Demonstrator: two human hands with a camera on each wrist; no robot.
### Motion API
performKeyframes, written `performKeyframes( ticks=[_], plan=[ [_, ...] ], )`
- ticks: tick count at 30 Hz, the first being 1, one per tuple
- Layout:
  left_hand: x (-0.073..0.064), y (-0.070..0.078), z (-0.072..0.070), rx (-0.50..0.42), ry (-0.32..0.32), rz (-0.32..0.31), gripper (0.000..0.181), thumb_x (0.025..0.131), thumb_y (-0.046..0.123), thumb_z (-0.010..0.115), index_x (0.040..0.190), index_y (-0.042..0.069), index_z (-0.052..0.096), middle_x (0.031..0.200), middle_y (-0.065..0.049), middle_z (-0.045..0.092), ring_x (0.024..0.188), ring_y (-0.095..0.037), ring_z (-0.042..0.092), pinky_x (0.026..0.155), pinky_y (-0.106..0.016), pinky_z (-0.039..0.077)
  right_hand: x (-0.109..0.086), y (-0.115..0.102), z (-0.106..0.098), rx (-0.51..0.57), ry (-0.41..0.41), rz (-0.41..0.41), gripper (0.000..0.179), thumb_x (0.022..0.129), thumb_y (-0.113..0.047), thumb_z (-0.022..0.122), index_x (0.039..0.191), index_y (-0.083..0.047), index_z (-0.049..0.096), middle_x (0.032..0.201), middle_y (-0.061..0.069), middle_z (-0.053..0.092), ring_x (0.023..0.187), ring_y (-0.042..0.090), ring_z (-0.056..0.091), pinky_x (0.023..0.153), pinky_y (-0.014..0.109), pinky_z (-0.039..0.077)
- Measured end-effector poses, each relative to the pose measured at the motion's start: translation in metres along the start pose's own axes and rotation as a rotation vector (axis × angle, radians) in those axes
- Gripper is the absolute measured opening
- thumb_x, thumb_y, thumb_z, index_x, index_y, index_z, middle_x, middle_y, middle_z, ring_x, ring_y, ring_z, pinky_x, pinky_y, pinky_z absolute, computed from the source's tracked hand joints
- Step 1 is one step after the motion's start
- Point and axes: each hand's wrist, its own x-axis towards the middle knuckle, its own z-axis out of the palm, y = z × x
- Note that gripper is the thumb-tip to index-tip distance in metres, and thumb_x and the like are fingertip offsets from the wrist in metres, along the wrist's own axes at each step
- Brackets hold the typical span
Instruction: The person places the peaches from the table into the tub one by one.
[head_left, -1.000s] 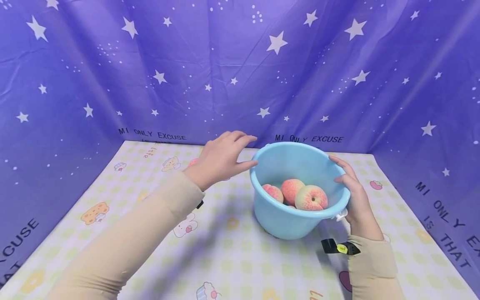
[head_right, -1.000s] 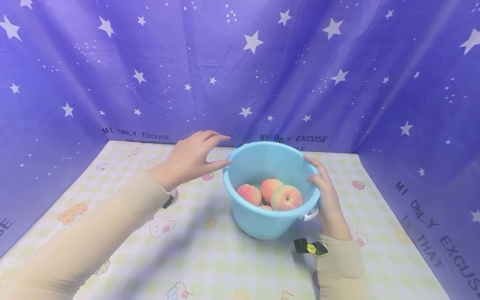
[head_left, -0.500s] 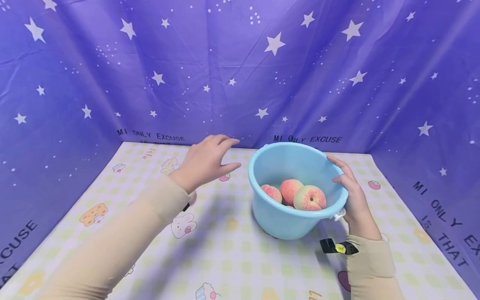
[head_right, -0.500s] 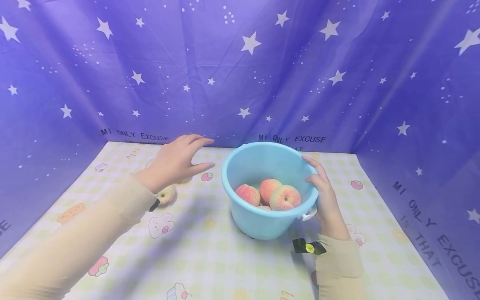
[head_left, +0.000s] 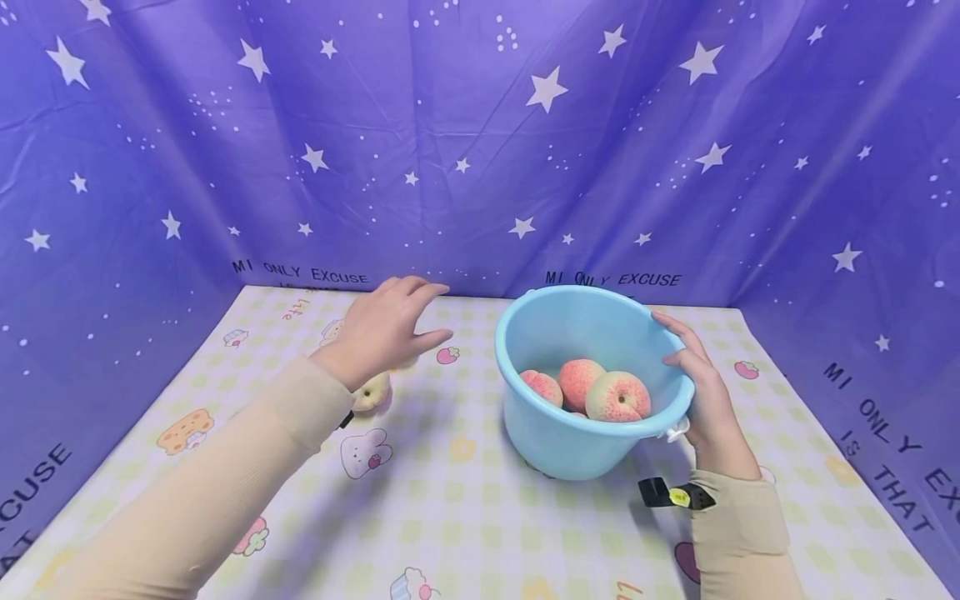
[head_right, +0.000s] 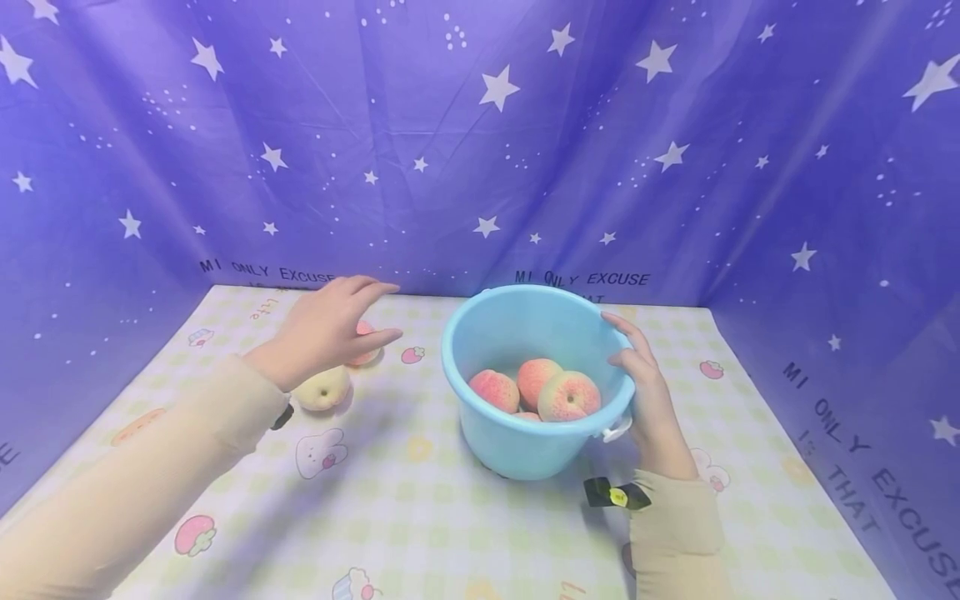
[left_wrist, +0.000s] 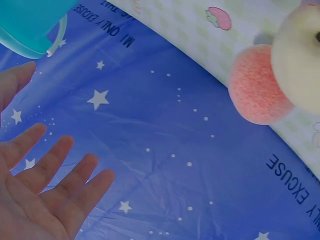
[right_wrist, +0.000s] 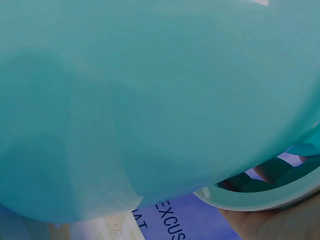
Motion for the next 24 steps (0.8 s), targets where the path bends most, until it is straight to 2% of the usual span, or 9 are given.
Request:
performKeyframes(
  ticks=[6, 18, 24],
  plan=[
    [-0.007, -0.009, 0.003, 0.002, 0.002, -0.017, 0.061, 0.089, 0.045, 0.07, 0.14, 0.013, 0.055, 0.129, -0.01, 0.063, 0.117, -0.032, 0.059, 0.087, -0.048, 0.054, 0.0, 0.0, 0.0, -0.001, -0.001, -0.003, 0.064, 0.091, -0.004, 0.027, 0.151, -0.027, 0.036, 0.156, -0.004, 0.024, 0.134, 0.016, 0.032, 0.098, 0.024, 0.036],
    [-0.019, -0.02, 0.008, -0.027, -0.069, -0.116, 0.065, 0.088, 0.046, 0.07, 0.142, 0.013, 0.053, 0.136, -0.011, 0.059, 0.127, -0.032, 0.053, 0.092, -0.053, 0.052, 0.0, 0.001, 0.0, -0.002, 0.002, -0.001, 0.064, 0.091, -0.004, 0.028, 0.15, -0.028, 0.037, 0.155, -0.004, 0.026, 0.133, 0.015, 0.033, 0.098, 0.024, 0.036],
    [-0.024, -0.021, 0.01, -0.022, -0.072, -0.121, 0.064, 0.089, 0.047, 0.069, 0.142, 0.014, 0.053, 0.139, -0.012, 0.057, 0.13, -0.032, 0.052, 0.091, -0.056, 0.052, 0.0, 0.0, 0.0, -0.007, 0.003, 0.002, 0.064, 0.091, -0.005, 0.027, 0.15, -0.028, 0.036, 0.156, -0.004, 0.024, 0.135, 0.016, 0.031, 0.098, 0.025, 0.035]
  ],
)
